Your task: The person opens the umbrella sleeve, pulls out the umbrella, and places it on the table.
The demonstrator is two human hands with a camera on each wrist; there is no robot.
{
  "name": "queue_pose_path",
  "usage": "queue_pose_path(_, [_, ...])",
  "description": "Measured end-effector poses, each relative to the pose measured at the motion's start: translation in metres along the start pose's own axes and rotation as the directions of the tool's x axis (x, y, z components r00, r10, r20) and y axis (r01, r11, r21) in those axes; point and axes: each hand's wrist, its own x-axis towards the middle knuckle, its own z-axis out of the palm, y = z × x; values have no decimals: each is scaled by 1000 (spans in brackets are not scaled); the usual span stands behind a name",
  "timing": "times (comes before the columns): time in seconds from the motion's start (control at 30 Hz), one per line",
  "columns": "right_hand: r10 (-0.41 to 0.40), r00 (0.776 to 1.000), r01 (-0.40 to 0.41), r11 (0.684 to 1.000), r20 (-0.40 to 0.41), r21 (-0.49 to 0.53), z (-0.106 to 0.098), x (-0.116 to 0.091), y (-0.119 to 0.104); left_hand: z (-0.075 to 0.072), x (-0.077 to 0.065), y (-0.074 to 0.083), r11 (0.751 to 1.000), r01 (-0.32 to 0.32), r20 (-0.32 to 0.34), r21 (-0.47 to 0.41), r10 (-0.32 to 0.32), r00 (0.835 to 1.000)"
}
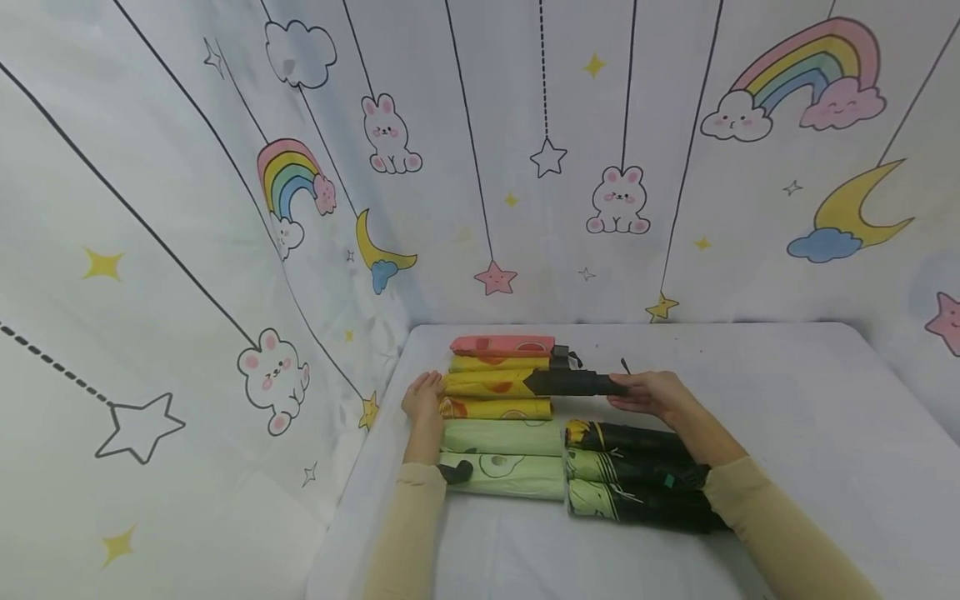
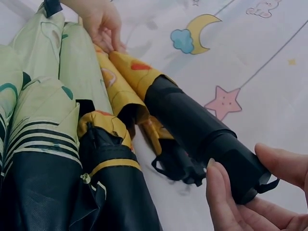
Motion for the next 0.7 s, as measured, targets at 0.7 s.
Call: queue_pose_path(0.7, [12, 1000, -12, 1000, -8, -4, -14, -11, -2, 0, 1, 2, 999, 11, -6, -46, -12, 1000])
